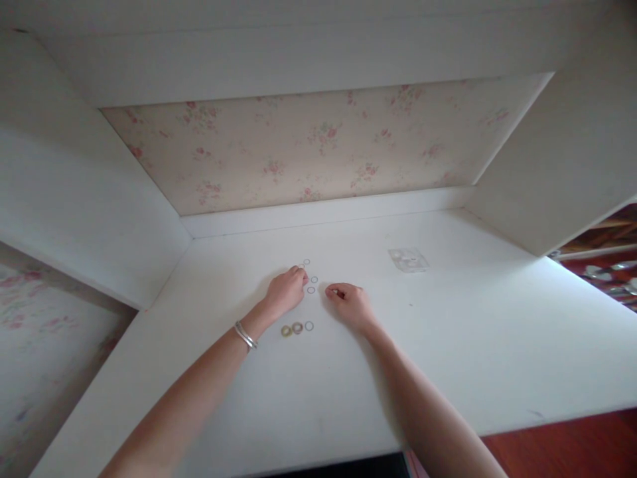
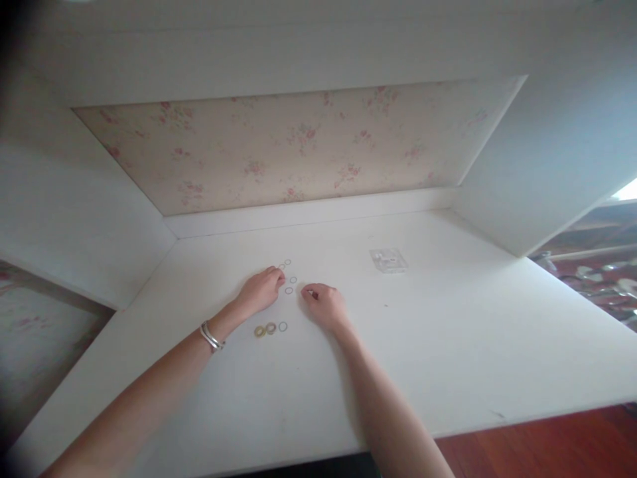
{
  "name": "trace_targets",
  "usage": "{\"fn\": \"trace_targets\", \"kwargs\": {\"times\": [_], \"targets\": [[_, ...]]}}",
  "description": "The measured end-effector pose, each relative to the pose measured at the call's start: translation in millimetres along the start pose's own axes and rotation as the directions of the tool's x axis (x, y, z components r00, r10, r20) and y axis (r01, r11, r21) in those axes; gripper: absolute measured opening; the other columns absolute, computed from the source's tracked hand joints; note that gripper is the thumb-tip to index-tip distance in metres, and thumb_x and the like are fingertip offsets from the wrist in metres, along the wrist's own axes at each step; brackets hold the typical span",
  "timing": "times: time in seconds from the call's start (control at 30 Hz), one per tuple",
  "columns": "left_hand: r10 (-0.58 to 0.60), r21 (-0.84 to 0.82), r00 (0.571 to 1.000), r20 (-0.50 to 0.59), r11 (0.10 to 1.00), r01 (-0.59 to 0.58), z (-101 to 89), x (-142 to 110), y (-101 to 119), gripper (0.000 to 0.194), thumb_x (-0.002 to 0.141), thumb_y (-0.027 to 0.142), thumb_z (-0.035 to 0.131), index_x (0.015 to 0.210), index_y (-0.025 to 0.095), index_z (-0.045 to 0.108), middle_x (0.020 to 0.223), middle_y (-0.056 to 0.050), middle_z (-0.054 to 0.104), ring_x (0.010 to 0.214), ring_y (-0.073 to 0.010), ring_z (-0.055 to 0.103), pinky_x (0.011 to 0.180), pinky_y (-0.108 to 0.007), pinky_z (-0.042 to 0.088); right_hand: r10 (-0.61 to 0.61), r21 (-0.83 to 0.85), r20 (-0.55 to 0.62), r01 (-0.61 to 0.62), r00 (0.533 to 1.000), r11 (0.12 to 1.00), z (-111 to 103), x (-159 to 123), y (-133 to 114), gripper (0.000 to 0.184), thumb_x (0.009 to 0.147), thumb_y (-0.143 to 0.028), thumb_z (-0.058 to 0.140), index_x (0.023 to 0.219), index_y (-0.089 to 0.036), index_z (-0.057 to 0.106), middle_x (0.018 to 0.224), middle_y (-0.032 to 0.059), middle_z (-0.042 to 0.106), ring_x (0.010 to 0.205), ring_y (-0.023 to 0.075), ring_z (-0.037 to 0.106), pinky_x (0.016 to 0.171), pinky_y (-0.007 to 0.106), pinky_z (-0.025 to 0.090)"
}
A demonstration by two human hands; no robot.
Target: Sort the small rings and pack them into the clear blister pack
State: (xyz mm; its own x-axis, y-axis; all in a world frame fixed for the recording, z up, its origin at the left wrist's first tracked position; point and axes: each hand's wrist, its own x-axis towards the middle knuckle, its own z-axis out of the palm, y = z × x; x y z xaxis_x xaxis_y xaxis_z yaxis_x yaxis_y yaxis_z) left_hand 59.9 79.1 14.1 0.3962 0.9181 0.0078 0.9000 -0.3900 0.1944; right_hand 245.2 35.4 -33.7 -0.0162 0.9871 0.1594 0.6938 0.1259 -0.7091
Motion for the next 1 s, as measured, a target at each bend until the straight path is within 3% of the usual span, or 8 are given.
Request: {"fn": "trace_targets", "kwargs": {"times": [0.13,0.3,0.63,0.73,0.87,1.0], "targets": [[0.116,-0.110,0.993,-0.018,0.987,-0.117,-5.2,-35,7,0.021,0.093,0.026,0.037,0.095,0.020,0.056,0.099,-0.005,0.061,0.091,-0.0174,0.059,0.078,-0.027,0.042,-0.007,-0.014,0.003,0.007,1.000,1.000,-1,0,-2,0.027,0.084,-0.038,0.048,0.087,-0.026,0.071,0.074,-0.0005,0.067,0.063,0.0122,0.054,0.058,0.023,0.033],[0.185,-0.158,0.982,0.027,0.971,-0.178,0.8,-73,12,0.019,0.093,0.024,0.038,0.091,0.020,0.056,0.092,-0.003,0.060,0.083,-0.0162,0.059,0.072,-0.026,0.041,-0.001,-0.037,0.006,0.001,1.000,0.999,-2,-1,-6,0.026,0.084,-0.037,0.048,0.085,-0.025,0.071,0.075,-0.0001,0.068,0.065,0.0129,0.055,0.059,0.023,0.034],[0.217,-0.162,0.976,0.034,0.964,-0.209,9.4,-82,15,0.021,0.091,0.023,0.039,0.087,0.020,0.060,0.088,-0.003,0.061,0.080,-0.0164,0.059,0.070,-0.027,0.041,-0.006,-0.047,-0.003,0.006,1.000,0.999,-1,-2,-6,0.026,0.084,-0.036,0.048,0.087,-0.025,0.071,0.079,0.0004,0.069,0.066,0.0137,0.057,0.060,0.023,0.036],[0.162,-0.247,0.986,-0.041,0.954,-0.167,2.3,-78,7,0.020,0.091,0.026,0.041,0.086,0.020,0.060,0.088,-0.002,0.062,0.080,-0.0157,0.058,0.072,-0.026,0.042,-0.004,-0.059,0.014,0.005,1.000,0.998,-1,-1,-5,0.026,0.084,-0.037,0.047,0.089,-0.026,0.070,0.081,0.0002,0.069,0.069,0.0141,0.058,0.062,0.024,0.036],[-0.007,-0.383,0.982,-0.188,0.921,-0.067,-9.3,-74,-15,0.020,0.089,0.030,0.044,0.087,0.019,0.060,0.086,-0.003,0.063,0.078,-0.0154,0.057,0.071,-0.026,0.042,0.001,-0.099,0.052,0.004,0.999,0.995,-1,-2,-4,0.027,0.087,-0.038,0.044,0.093,-0.027,0.069,0.087,0.0001,0.068,0.072,0.0142,0.058,0.063,0.024,0.037],[-0.193,-0.536,0.968,-0.162,0.841,0.078,-3.0,-81,-39,0.026,0.086,0.038,0.047,0.088,0.018,0.062,0.075,-0.002,0.062,0.067,-0.0144,0.055,0.063,-0.025,0.041,-0.055,-0.262,0.062,0.070,0.997,0.962,0,-4,-9,0.031,0.091,-0.033,0.039,0.113,-0.029,0.060,0.100,0.0029,0.063,0.086,0.0156,0.056,0.073,0.027,0.037]]}}
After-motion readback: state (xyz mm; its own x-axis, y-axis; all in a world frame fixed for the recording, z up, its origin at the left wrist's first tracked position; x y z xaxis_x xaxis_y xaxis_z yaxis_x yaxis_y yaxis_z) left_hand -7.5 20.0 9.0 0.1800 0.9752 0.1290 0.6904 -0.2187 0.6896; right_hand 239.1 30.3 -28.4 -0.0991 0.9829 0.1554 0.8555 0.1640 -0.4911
